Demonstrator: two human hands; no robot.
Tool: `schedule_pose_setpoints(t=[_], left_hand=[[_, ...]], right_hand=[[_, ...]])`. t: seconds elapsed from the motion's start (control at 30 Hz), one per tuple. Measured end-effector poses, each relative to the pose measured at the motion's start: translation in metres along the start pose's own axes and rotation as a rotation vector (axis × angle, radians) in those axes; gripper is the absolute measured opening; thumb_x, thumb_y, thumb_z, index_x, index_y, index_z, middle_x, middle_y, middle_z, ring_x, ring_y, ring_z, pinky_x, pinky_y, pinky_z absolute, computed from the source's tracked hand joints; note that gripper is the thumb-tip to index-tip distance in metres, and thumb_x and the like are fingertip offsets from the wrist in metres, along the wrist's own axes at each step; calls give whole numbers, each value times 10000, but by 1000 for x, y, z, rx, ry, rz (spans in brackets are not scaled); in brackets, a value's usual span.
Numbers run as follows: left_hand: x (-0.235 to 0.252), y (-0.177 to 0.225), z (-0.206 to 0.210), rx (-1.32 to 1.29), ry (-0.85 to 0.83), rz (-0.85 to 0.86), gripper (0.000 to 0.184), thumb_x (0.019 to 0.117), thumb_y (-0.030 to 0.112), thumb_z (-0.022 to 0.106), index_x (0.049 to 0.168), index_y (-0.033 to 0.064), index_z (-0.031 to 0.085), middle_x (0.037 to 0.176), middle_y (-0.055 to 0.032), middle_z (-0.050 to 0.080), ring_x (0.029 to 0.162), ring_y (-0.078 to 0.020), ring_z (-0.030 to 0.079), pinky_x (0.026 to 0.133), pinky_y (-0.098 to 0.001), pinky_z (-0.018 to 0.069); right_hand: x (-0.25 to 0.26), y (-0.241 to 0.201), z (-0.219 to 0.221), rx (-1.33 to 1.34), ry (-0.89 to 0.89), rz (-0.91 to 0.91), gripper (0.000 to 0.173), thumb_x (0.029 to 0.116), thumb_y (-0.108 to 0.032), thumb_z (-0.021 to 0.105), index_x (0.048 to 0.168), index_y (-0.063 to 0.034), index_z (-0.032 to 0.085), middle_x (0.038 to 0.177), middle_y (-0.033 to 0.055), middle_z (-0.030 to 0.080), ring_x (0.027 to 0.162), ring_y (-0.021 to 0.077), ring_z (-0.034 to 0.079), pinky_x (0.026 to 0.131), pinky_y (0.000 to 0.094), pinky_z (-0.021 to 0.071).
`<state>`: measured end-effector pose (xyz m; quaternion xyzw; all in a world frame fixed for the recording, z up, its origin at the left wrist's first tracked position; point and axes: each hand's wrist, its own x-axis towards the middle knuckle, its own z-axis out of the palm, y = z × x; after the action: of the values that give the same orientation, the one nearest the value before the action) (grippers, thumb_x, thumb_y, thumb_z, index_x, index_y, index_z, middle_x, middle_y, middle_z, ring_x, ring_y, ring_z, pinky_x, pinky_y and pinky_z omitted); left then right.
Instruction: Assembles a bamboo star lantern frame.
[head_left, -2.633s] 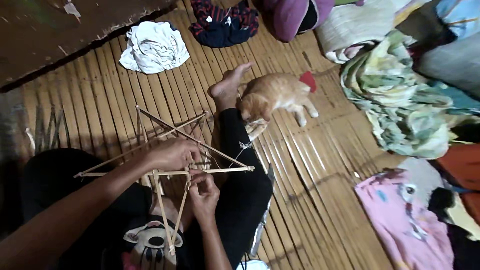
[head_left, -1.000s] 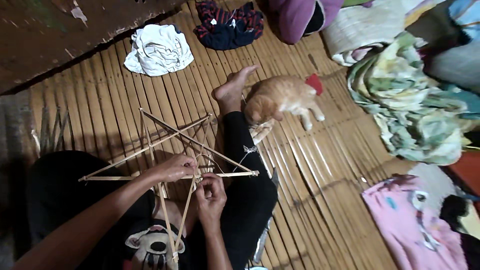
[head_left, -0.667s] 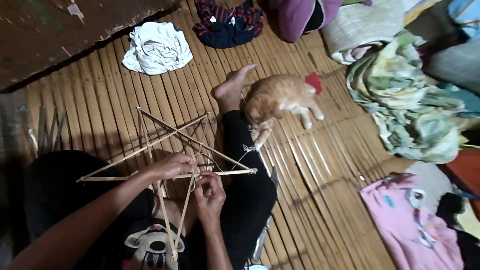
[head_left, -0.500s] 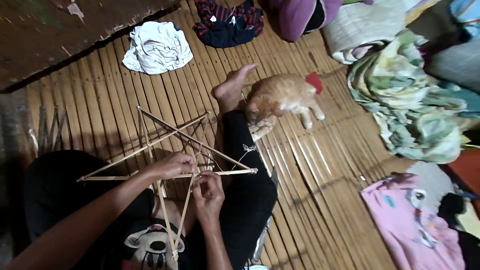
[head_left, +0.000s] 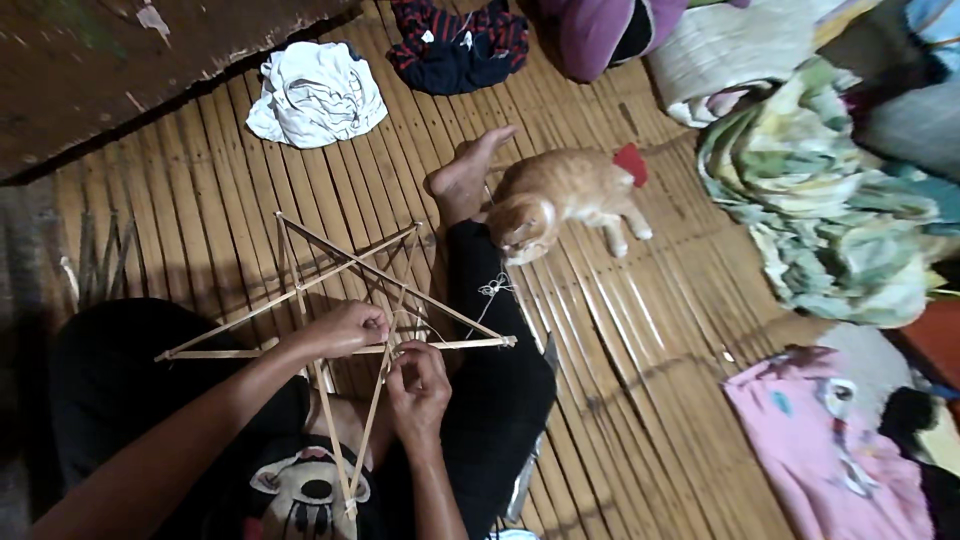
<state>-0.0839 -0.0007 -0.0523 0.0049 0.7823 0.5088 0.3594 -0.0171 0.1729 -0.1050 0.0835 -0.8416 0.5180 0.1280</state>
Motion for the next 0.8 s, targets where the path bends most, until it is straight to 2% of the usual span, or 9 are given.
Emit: schedule_pose_setpoints(t=[0.13,0.27,0.3,0.37,0.4,0.47,0.53,0.7,0.8], left_hand=[[-3,2,-1,120,11,5,202,1063,189,572,1094,29,692,846,-36,618,679,-71,526,640,-252,454],[-8,5,5,227,64,60,228,1075,142,529,1132,-8,691,962,-131,671,871,-200,619,838,-394,506],[-9,3,8,267,91,108,233,1076,131,515,1121,-10,696,955,-145,678,884,-235,635,844,-425,510],[-12,1,11,333,143,188,248,1074,124,506,1118,-3,715,962,-163,706,909,-284,670,864,-476,518],[-14,1,12,352,157,205,257,1075,124,503,1125,-1,722,977,-169,717,933,-301,682,882,-493,518],[-15,1,13,368,172,211,268,1078,121,489,1139,-5,718,992,-183,721,959,-325,690,902,-512,513],[-16,-1,16,380,208,246,262,1072,110,493,1115,-15,720,964,-189,721,929,-334,698,870,-507,529],[-15,-6,20,410,250,298,250,1059,96,508,1065,-28,725,924,-188,724,876,-338,707,820,-499,544],[-15,-7,20,423,239,284,247,1060,103,510,1054,-23,723,909,-181,719,869,-332,704,819,-502,536]], right_hand=[[0,0,1,49,-8,-17,71,803,-124,626,743,-87,635,995,64,741,977,168,662,874,401,454],[3,0,3,119,9,-57,56,801,-103,623,748,-105,640,915,18,750,882,97,670,857,341,476],[4,0,3,133,-6,-66,59,813,-100,623,758,-102,646,908,17,752,863,85,678,849,329,494],[7,1,2,160,-44,-71,58,823,-85,624,776,-77,657,889,26,741,788,61,669,765,259,541],[8,2,1,168,-57,-66,49,821,-76,620,789,-66,655,877,31,736,756,57,658,732,255,529],[9,2,0,152,-76,-55,34,821,-75,611,814,-68,644,864,22,725,741,57,641,739,278,498],[8,3,-1,128,-79,-59,30,825,-76,609,822,-78,638,858,11,714,740,50,634,745,272,503],[4,2,-4,81,-85,-50,36,825,-82,596,826,-87,631,852,10,712,747,61,632,795,328,482],[3,3,-5,62,-97,-58,39,843,-86,588,834,-89,626,877,10,717,767,59,645,829,330,509]])
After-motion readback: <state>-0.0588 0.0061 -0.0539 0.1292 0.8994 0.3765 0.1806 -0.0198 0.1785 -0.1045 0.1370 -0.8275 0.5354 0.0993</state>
